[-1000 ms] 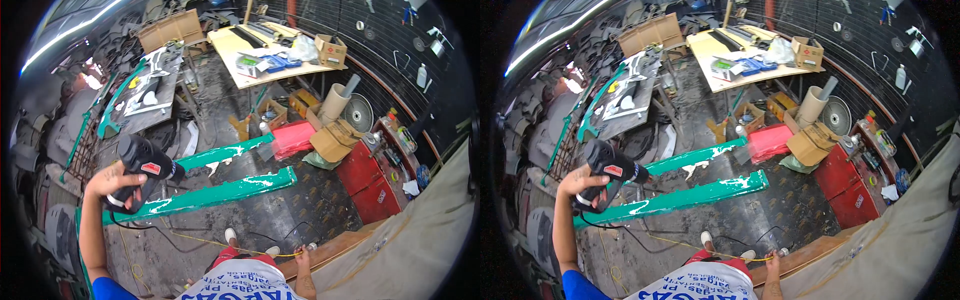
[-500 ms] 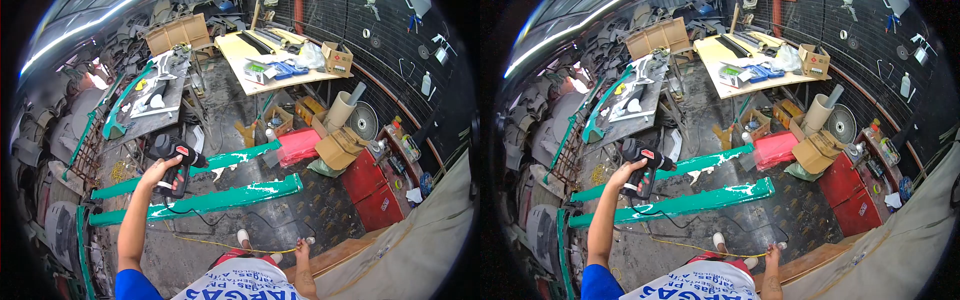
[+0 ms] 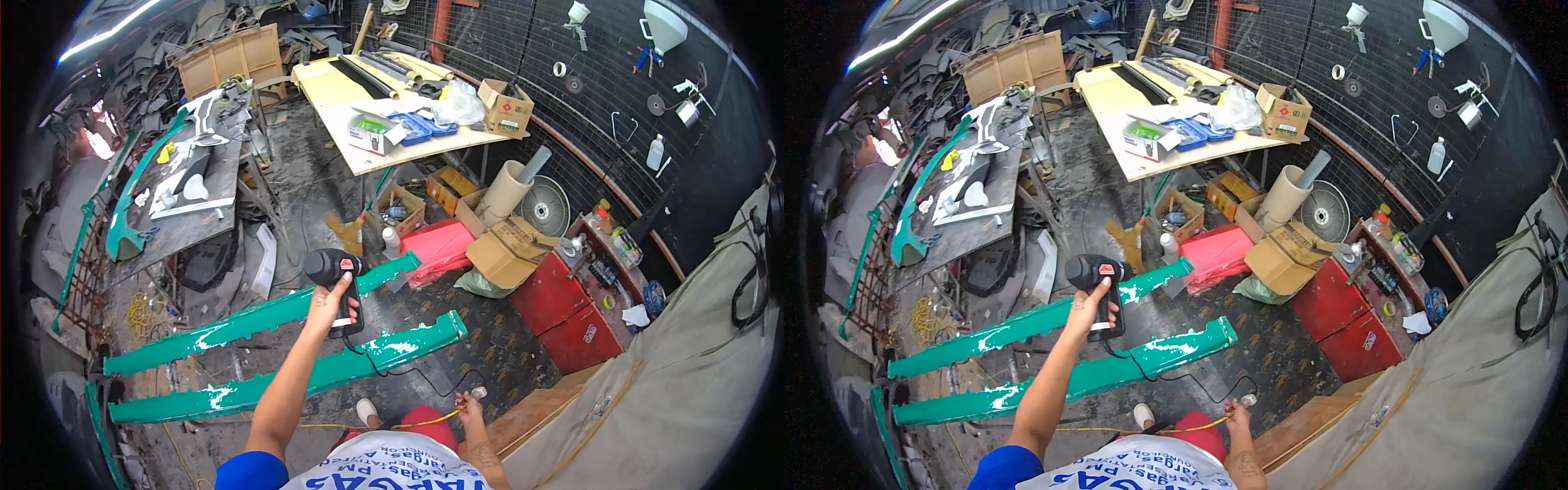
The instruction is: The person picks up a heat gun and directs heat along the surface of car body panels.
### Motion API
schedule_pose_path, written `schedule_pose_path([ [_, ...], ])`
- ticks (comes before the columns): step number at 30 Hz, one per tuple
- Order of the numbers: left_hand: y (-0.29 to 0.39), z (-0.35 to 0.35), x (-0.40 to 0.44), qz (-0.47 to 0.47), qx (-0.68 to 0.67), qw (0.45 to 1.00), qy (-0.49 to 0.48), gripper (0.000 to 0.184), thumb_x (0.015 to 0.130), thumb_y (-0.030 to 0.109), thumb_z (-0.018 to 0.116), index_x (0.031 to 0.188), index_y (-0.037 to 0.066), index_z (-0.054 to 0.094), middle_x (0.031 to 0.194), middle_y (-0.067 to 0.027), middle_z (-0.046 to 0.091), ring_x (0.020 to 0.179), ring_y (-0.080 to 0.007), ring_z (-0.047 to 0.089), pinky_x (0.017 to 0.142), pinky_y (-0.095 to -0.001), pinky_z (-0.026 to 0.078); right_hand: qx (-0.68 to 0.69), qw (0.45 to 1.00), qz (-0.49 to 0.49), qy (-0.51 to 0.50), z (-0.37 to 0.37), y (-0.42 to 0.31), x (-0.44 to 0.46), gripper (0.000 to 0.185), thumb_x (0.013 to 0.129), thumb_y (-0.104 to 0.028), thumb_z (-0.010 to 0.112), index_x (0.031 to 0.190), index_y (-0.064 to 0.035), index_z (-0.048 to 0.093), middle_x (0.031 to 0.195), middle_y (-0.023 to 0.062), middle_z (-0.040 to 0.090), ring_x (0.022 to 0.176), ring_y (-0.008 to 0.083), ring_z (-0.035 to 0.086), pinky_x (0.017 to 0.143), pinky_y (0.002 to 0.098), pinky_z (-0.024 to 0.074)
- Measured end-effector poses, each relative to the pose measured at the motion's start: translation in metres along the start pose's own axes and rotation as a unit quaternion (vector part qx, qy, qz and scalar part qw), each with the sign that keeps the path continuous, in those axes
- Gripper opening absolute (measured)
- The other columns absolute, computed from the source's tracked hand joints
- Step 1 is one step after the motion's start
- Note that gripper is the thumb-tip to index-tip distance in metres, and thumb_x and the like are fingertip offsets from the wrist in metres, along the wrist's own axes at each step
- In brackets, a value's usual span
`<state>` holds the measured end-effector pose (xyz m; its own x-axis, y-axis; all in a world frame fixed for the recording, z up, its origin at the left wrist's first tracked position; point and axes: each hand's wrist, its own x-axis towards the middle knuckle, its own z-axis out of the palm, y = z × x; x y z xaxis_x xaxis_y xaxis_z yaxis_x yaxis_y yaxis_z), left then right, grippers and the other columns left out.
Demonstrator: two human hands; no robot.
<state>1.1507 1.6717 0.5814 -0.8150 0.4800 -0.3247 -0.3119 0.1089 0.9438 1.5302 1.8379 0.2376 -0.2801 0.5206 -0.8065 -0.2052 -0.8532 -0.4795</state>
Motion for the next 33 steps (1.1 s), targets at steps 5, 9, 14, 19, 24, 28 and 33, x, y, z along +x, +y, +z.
schedule_pose_path([
  [5, -0.020, 0.028, 0.044, -0.033, -0.041, 0.998, -0.021, 0.050, 0.083, 0.046, 0.067, 0.089, -0.003, 0.059, 0.065, -0.0152, 0.063, 0.046, -0.0207, 0.061, 0.041, -0.0324, 0.053, 0.007, 0.999, 0.033, 0.004, 0.003, 0.000, 0.009, 0.011, 0.090, -0.009, 0.060, 0.093, -0.0115, 0.050, 0.084, 0.0143, 0.062, 0.060, 0.0174, 0.054, 0.046, 0.0258, 0.0384],
  [9, -0.022, 0.038, 0.091, -0.068, -0.035, 0.997, -0.032, 0.048, 0.083, 0.044, 0.067, 0.089, -0.002, 0.059, 0.065, -0.0150, 0.063, 0.046, -0.0211, 0.061, 0.041, -0.0325, 0.053, -0.022, 0.997, 0.069, -0.002, -0.013, 0.002, 0.036, 0.011, 0.091, -0.010, 0.059, 0.095, -0.0105, 0.049, 0.084, 0.0154, 0.062, 0.060, 0.0180, 0.053, 0.046, 0.0266, 0.0394],
  [14, -0.014, 0.054, 0.131, -0.060, -0.033, 0.997, -0.023, 0.048, 0.084, 0.044, 0.066, 0.092, -0.003, 0.059, 0.065, -0.0155, 0.063, 0.046, -0.0227, 0.061, 0.042, -0.0347, 0.053, -0.042, 0.989, 0.141, -0.021, -0.006, -0.007, 0.060, 0.017, 0.092, -0.008, 0.054, 0.103, -0.0170, 0.044, 0.082, 0.0136, 0.059, 0.060, 0.0187, 0.053, 0.049, 0.0274, 0.0429],
  [19, -0.010, 0.062, 0.137, -0.102, 0.001, 0.995, -0.009, 0.048, 0.085, 0.047, 0.063, 0.096, 0.000, 0.058, 0.067, -0.0137, 0.064, 0.046, -0.0191, 0.060, 0.042, -0.0308, 0.053, -0.029, 0.988, 0.145, -0.038, 0.003, -0.007, 0.056, 0.022, 0.090, -0.001, 0.053, 0.100, -0.0182, 0.043, 0.082, 0.0127, 0.063, 0.061, 0.0192, 0.057, 0.049, 0.0287, 0.0449],
  [24, 0.000, 0.071, 0.108, -0.112, -0.012, 0.993, 0.030, 0.047, 0.083, 0.045, 0.066, 0.092, -0.001, 0.059, 0.066, -0.0138, 0.063, 0.046, -0.0194, 0.060, 0.042, -0.0322, 0.053, -0.100, 0.976, 0.179, -0.069, 0.011, -0.005, 0.061, 0.027, 0.091, -0.002, 0.052, 0.105, -0.0212, 0.039, 0.086, 0.0141, 0.064, 0.064, 0.0201, 0.062, 0.049, 0.0285, 0.0450],
  [28, 0.010, 0.068, 0.067, -0.164, -0.051, 0.985, 0.024, 0.046, 0.085, 0.048, 0.062, 0.091, 0.002, 0.059, 0.066, -0.0126, 0.063, 0.047, -0.0170, 0.060, 0.042, -0.0308, 0.052, -0.096, 0.958, 0.258, -0.084, 0.016, 0.017, 0.082, 0.015, 0.092, -0.005, 0.054, 0.099, -0.0140, 0.044, 0.082, 0.0120, 0.064, 0.062, 0.0191, 0.061, 0.050, 0.0282, 0.0447],
  [33, 0.011, 0.072, 0.017, -0.176, -0.121, 0.977, 0.017, 0.049, 0.088, 0.050, 0.058, 0.090, 0.001, 0.059, 0.066, -0.0109, 0.063, 0.044, -0.0147, 0.058, 0.040, -0.0271, 0.051, -0.038, 0.916, 0.384, -0.110, 0.040, 0.050, 0.089, 0.046, 0.087, -0.015, 0.067, 0.118, -0.0028, 0.035, 0.107, 0.0216, 0.055, 0.097, 0.0402, 0.063, 0.041, 0.0200, 0.0404],
])
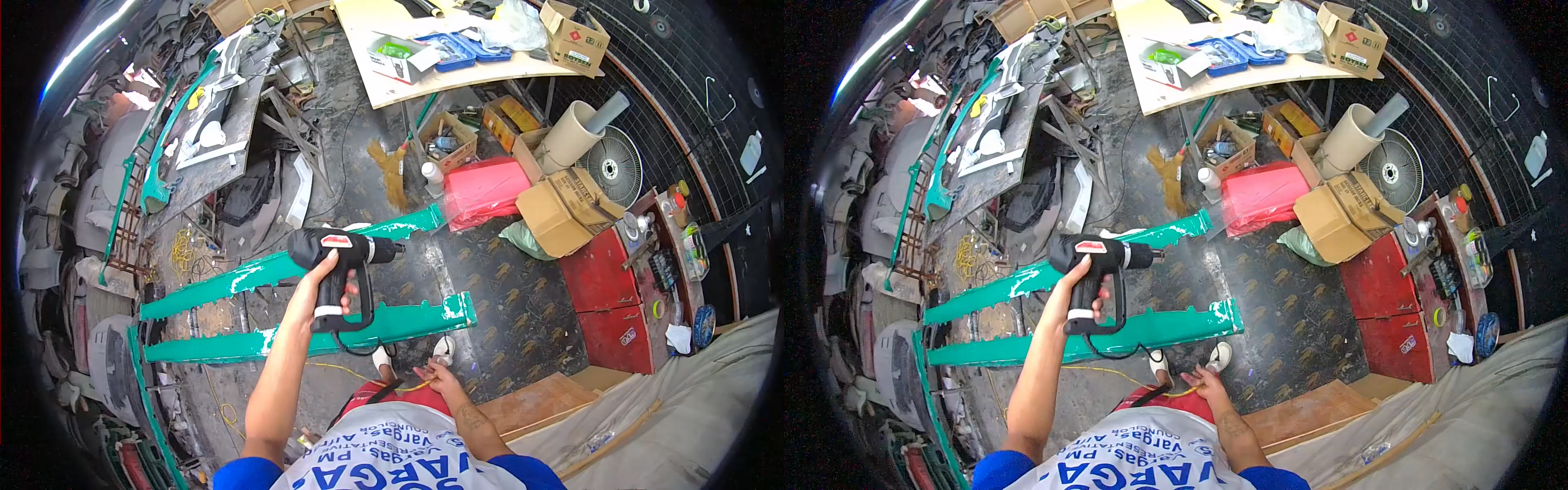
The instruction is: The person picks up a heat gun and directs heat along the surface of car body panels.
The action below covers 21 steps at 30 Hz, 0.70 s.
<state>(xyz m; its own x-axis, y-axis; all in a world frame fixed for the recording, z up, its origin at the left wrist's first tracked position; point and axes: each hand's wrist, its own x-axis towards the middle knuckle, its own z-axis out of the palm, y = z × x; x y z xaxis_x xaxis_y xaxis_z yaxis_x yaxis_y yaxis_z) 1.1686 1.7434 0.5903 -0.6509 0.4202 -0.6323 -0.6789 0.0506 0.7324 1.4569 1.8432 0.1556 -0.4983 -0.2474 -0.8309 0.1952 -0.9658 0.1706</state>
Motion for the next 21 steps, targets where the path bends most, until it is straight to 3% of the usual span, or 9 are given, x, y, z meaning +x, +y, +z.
schedule_pose_path([
  [2, -0.014, -0.003, -0.011, -0.002, -0.037, 0.999, 0.000, 0.050, 0.089, 0.051, 0.056, 0.092, 0.001, 0.059, 0.065, -0.0105, 0.063, 0.044, -0.0145, 0.058, 0.040, -0.0269, 0.051, 0.013, 0.999, 0.038, 0.026, 0.033, 0.005, -0.012, 0.064, 0.087, -0.020, 0.068, 0.126, 0.0077, 0.026, 0.118, 0.0301, 0.042, 0.104, 0.0472, 0.059, 0.043, 0.0196, 0.0447],
  [5, -0.034, 0.001, -0.031, 0.011, -0.050, 0.998, 0.028, 0.051, 0.090, 0.052, 0.052, 0.095, 0.002, 0.059, 0.066, -0.0099, 0.063, 0.045, -0.0144, 0.058, 0.042, -0.0275, 0.050, 0.018, 0.996, 0.092, 0.000, 0.049, 0.016, 0.011, 0.069, 0.084, -0.015, 0.071, 0.129, 0.0040, 0.023, 0.128, 0.0341, 0.039, 0.109, 0.0504, 0.054, 0.048, 0.0242, 0.0508],
  [7, -0.051, 0.004, -0.042, 0.020, -0.069, 0.996, 0.054, 0.051, 0.091, 0.053, 0.051, 0.097, 0.002, 0.059, 0.066, -0.0095, 0.062, 0.046, -0.0146, 0.057, 0.043, -0.0282, 0.050, 0.007, 0.996, 0.088, 0.020, 0.063, 0.025, 0.008, 0.072, 0.084, -0.020, 0.072, 0.130, 0.0033, 0.022, 0.132, 0.0351, 0.039, 0.111, 0.0476, 0.054, 0.044, 0.0224, 0.0470],
  [9, -0.072, 0.005, -0.049, 0.006, -0.085, 0.993, 0.086, 0.051, 0.091, 0.052, 0.052, 0.101, 0.002, 0.057, 0.066, -0.0099, 0.062, 0.048, -0.0156, 0.057, 0.045, -0.0295, 0.050, -0.037, 0.991, 0.118, -0.048, 0.069, 0.024, 0.004, 0.061, 0.082, -0.025, 0.074, 0.123, 0.0036, 0.038, 0.120, 0.0286, 0.054, 0.109, 0.0397, 0.059, 0.041, 0.0193, 0.0424],
  [10, -0.084, 0.006, -0.051, 0.003, -0.090, 0.991, 0.101, 0.052, 0.090, 0.053, 0.053, 0.101, 0.002, 0.056, 0.067, -0.0098, 0.062, 0.048, -0.0154, 0.057, 0.045, -0.0295, 0.050, -0.048, 0.984, 0.161, -0.052, 0.071, 0.019, 0.000, 0.046, 0.079, -0.028, 0.077, 0.105, 0.0028, 0.055, 0.105, 0.0201, 0.065, 0.101, 0.0325, 0.064, 0.039, 0.0168, 0.0367],
  [13, -0.111, 0.002, -0.059, 0.004, -0.101, 0.988, 0.113, 0.051, 0.091, 0.052, 0.052, 0.103, 0.003, 0.055, 0.068, -0.0099, 0.062, 0.049, -0.0163, 0.057, 0.046, -0.0310, 0.050, -0.093, 0.988, 0.115, -0.055, 0.054, 0.024, 0.026, 0.033, 0.078, -0.027, 0.078, 0.091, -0.0019, 0.061, 0.100, 0.0146, 0.068, 0.090, 0.0296, 0.068, 0.038, 0.0172, 0.0350],
  [17, -0.129, -0.004, -0.067, -0.005, -0.120, 0.984, 0.134, 0.051, 0.091, 0.051, 0.052, 0.104, 0.002, 0.054, 0.068, -0.0108, 0.062, 0.049, -0.0171, 0.057, 0.046, -0.0312, 0.051, -0.137, 0.982, 0.129, -0.013, 0.082, 0.027, -0.005, 0.029, 0.076, -0.026, 0.080, 0.092, -0.0081, 0.063, 0.090, 0.0062, 0.070, 0.077, 0.0185, 0.069, 0.037, 0.0214, 0.0356],
  [19, -0.136, -0.004, -0.069, -0.011, -0.136, 0.981, 0.141, 0.052, 0.091, 0.051, 0.052, 0.104, 0.001, 0.054, 0.068, -0.0110, 0.062, 0.049, -0.0170, 0.058, 0.046, -0.0312, 0.051, -0.138, 0.984, 0.109, 0.012, 0.088, 0.034, -0.006, 0.031, 0.075, -0.028, 0.080, 0.092, -0.0071, 0.065, 0.086, 0.0076, 0.070, 0.066, 0.0139, 0.066, 0.036, 0.0190, 0.0282],
  [21, -0.145, -0.006, -0.068, -0.005, -0.127, 0.983, 0.131, 0.053, 0.091, 0.052, 0.052, 0.105, 0.001, 0.053, 0.068, -0.0113, 0.061, 0.048, -0.0168, 0.057, 0.045, -0.0307, 0.052, -0.140, 0.978, 0.133, -0.076, 0.071, 0.039, 0.017, 0.030, 0.074, -0.027, 0.081, 0.091, -0.0077, 0.066, 0.085, 0.0069, 0.069, 0.066, 0.0154, 0.065, 0.036, 0.0193, 0.0284],
])
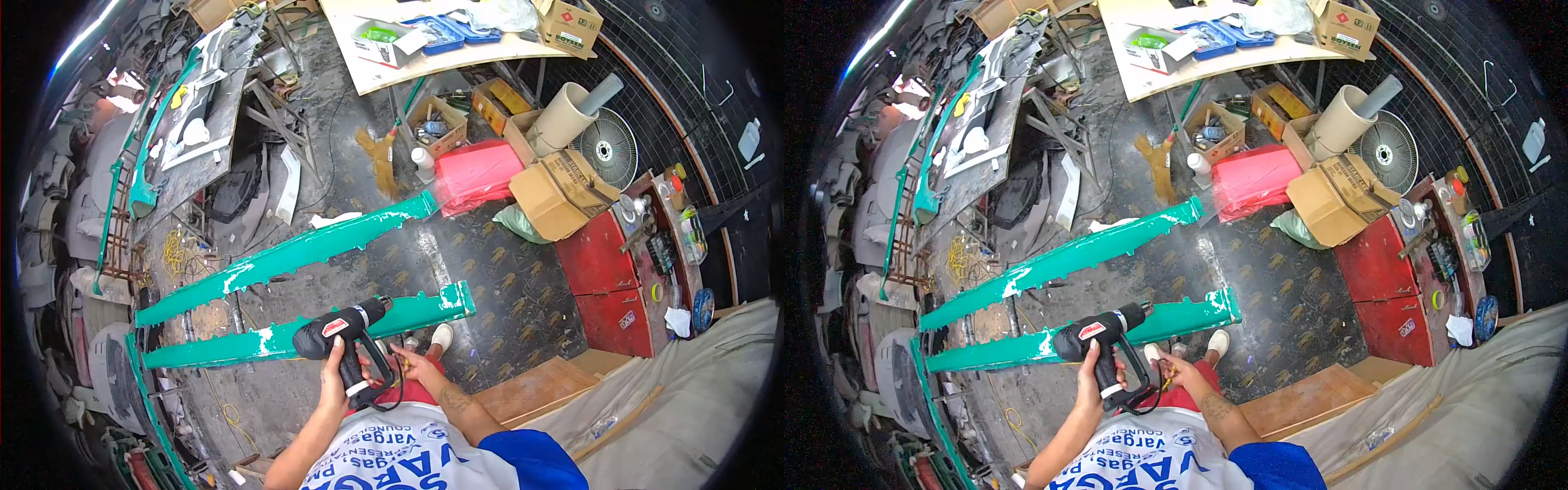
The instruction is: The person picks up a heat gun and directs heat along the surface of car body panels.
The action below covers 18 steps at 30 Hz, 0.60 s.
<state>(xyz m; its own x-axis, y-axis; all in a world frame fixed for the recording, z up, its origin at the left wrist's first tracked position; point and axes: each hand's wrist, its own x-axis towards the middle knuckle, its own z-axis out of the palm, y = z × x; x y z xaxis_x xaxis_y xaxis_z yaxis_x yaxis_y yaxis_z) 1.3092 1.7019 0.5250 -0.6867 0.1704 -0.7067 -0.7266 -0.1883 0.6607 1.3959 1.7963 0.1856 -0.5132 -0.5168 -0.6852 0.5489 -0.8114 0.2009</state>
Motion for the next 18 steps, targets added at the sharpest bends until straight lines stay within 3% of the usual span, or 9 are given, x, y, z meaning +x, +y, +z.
schedule_pose_path([
  [5, 0.014, -0.009, 0.004, 0.008, 0.022, 1.000, -0.002, 0.050, 0.091, 0.050, 0.052, 0.104, 0.002, 0.052, 0.068, -0.0110, 0.061, 0.047, -0.0165, 0.057, 0.044, -0.0308, 0.052, 0.095, 0.990, -0.047, 0.088, -0.037, 0.004, 0.020, 0.013, 0.081, -0.010, 0.071, 0.089, -0.0010, 0.064, 0.078, 0.0072, 0.067, 0.061, 0.0150, 0.061, 0.035, 0.0204, 0.0276],
  [9, 0.066, -0.012, 0.014, 0.159, 0.139, 0.977, -0.005, 0.048, 0.091, 0.044, 0.057, 0.106, -0.001, 0.047, 0.067, -0.0127, 0.060, 0.045, -0.0191, 0.057, 0.041, -0.0317, 0.049, 0.103, 0.985, -0.116, 0.071, -0.100, -0.001, -0.002, 0.012, 0.082, -0.011, 0.069, 0.090, -0.0028, 0.065, 0.080, 0.0080, 0.068, 0.053, 0.0153, 0.056, 0.043, 0.0270, 0.0369],
  [11, 0.098, -0.011, 0.030, 0.224, 0.200, 0.954, -0.001, 0.047, 0.091, 0.042, 0.058, 0.107, -0.002, 0.047, 0.066, -0.0120, 0.060, 0.043, -0.0191, 0.057, 0.040, -0.0313, 0.048, 0.169, 0.942, -0.273, 0.099, -0.073, 0.011, -0.042, 0.011, 0.080, -0.011, 0.072, 0.084, -0.0057, 0.063, 0.079, 0.0054, 0.066, 0.072, 0.0180, 0.062, 0.043, 0.0215, 0.0376],
  [12, 0.116, -0.009, 0.039, 0.253, 0.227, 0.940, -0.007, 0.047, 0.090, 0.041, 0.058, 0.107, -0.002, 0.047, 0.065, -0.0117, 0.059, 0.042, -0.0193, 0.056, 0.039, -0.0315, 0.048, 0.167, 0.940, -0.280, 0.099, -0.062, 0.013, -0.059, 0.011, 0.080, -0.011, 0.072, 0.084, -0.0057, 0.063, 0.079, 0.0054, 0.066, 0.072, 0.0180, 0.062, 0.043, 0.0215, 0.0376],
  [14, 0.150, 0.002, 0.055, 0.257, 0.265, 0.929, -0.018, 0.045, 0.089, 0.039, 0.060, 0.104, -0.002, 0.050, 0.063, -0.0111, 0.059, 0.041, -0.0195, 0.056, 0.040, -0.0325, 0.047, 0.204, 0.937, -0.271, 0.088, -0.043, 0.019, -0.093, 0.011, 0.080, -0.012, 0.072, 0.080, -0.0090, 0.062, 0.079, 0.0035, 0.066, 0.074, 0.0175, 0.062, 0.055, 0.0260, 0.0452],
  [15, 0.166, 0.004, 0.068, 0.240, 0.290, 0.926, -0.029, 0.043, 0.089, 0.039, 0.061, 0.097, -0.003, 0.053, 0.061, -0.0109, 0.058, 0.041, -0.0197, 0.056, 0.040, -0.0328, 0.048, 0.234, 0.920, -0.289, 0.125, -0.005, 0.025, -0.118, 0.013, 0.081, -0.010, 0.070, 0.075, -0.0092, 0.058, 0.075, 0.0020, 0.065, 0.069, 0.0138, 0.060, 0.050, 0.0264, 0.0375],
  [18, 0.195, 0.030, 0.100, 0.227, 0.319, 0.916, -0.089, 0.049, 0.087, 0.040, 0.062, 0.068, -0.005, 0.057, 0.057, -0.0126, 0.059, 0.043, -0.0210, 0.058, 0.041, -0.0328, 0.049, 0.264, 0.914, -0.287, 0.116, -0.006, 0.049, -0.133, 0.011, 0.078, -0.006, 0.069, 0.074, -0.0100, 0.059, 0.075, 0.0016, 0.065, 0.072, 0.0141, 0.062, 0.054, 0.0279, 0.0423],
])
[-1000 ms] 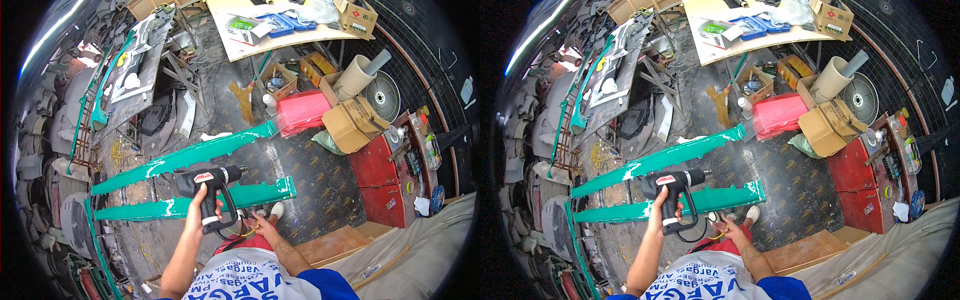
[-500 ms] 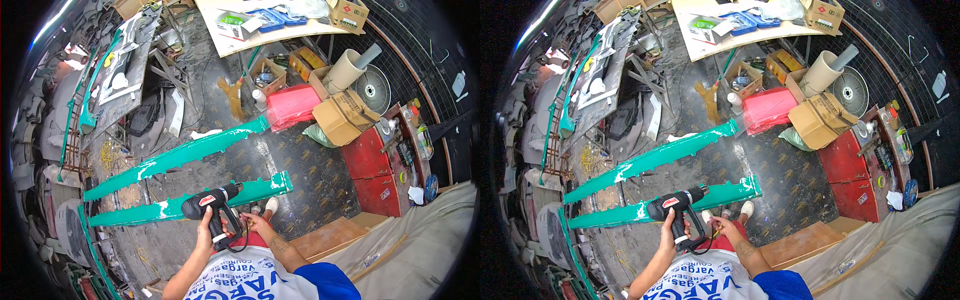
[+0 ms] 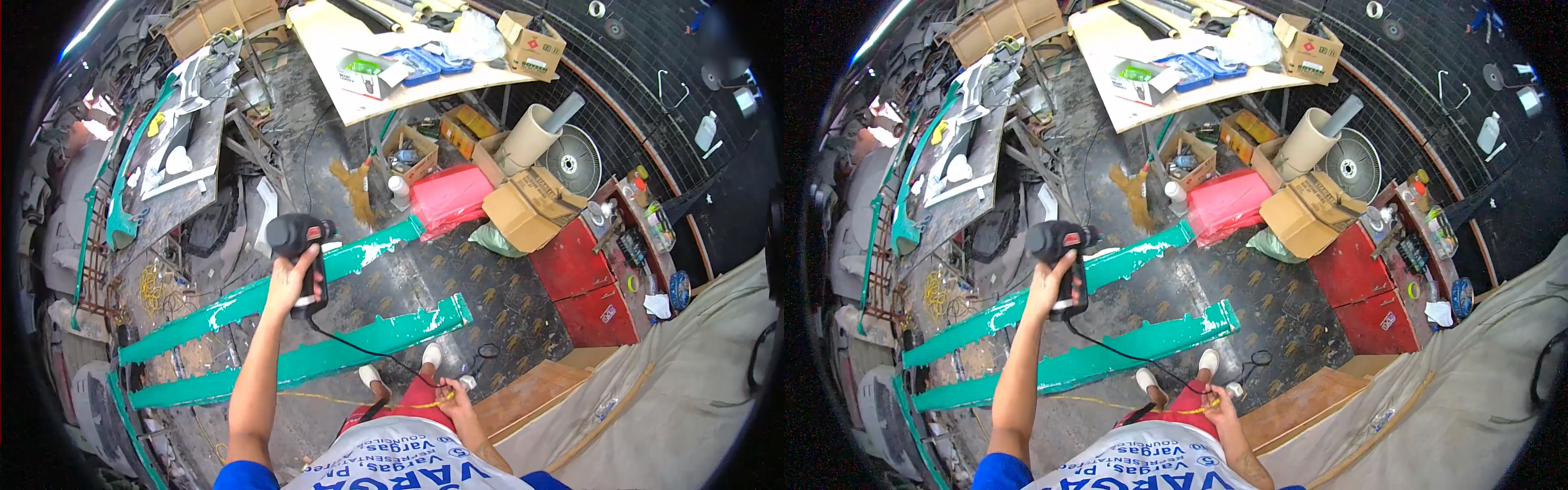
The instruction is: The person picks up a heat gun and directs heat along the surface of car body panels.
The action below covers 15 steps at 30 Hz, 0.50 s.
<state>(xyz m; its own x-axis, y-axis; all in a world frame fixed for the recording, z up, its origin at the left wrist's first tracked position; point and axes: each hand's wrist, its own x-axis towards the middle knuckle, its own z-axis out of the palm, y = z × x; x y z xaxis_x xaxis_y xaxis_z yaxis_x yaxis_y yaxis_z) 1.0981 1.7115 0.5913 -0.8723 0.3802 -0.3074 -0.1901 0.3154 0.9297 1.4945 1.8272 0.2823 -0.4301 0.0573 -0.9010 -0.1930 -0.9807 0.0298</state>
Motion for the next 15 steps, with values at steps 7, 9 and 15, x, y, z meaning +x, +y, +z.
schedule_pose_path([
  [7, 0.027, 0.047, 0.083, -0.023, 0.097, 0.965, -0.243, 0.046, 0.084, 0.039, 0.066, 0.092, -0.005, 0.057, 0.061, -0.0123, 0.058, 0.045, -0.0203, 0.059, 0.039, -0.0325, 0.049, 0.078, 0.996, -0.043, -0.007, -0.009, 0.027, -0.050, 0.009, 0.074, -0.010, 0.069, 0.077, -0.0113, 0.061, 0.072, -0.0019, 0.063, 0.055, 0.0120, 0.051, 0.053, 0.0271, 0.0425],
  [9, 0.028, 0.069, 0.102, -0.004, 0.115, 0.954, -0.276, 0.047, 0.083, 0.039, 0.066, 0.096, -0.004, 0.056, 0.061, -0.0123, 0.059, 0.046, -0.0198, 0.059, 0.039, -0.0321, 0.049, 0.095, 0.993, -0.047, -0.047, -0.016, 0.029, -0.054, 0.009, 0.075, -0.015, 0.069, 0.077, -0.0116, 0.061, 0.068, -0.0034, 0.059, 0.050, 0.0100, 0.044, 0.046, 0.0251, 0.0362],
  [15, 0.050, 0.117, 0.123, 0.073, 0.150, 0.940, -0.297, 0.048, 0.081, 0.038, 0.068, 0.089, -0.008, 0.058, 0.058, -0.0157, 0.060, 0.045, -0.0234, 0.061, 0.039, -0.0340, 0.050, 0.114, 0.980, -0.165, -0.013, -0.009, 0.047, -0.071, 0.007, 0.076, -0.018, 0.070, 0.076, -0.0152, 0.063, 0.063, -0.0059, 0.058, 0.044, 0.0082, 0.040, 0.039, 0.0228, 0.0305],
])
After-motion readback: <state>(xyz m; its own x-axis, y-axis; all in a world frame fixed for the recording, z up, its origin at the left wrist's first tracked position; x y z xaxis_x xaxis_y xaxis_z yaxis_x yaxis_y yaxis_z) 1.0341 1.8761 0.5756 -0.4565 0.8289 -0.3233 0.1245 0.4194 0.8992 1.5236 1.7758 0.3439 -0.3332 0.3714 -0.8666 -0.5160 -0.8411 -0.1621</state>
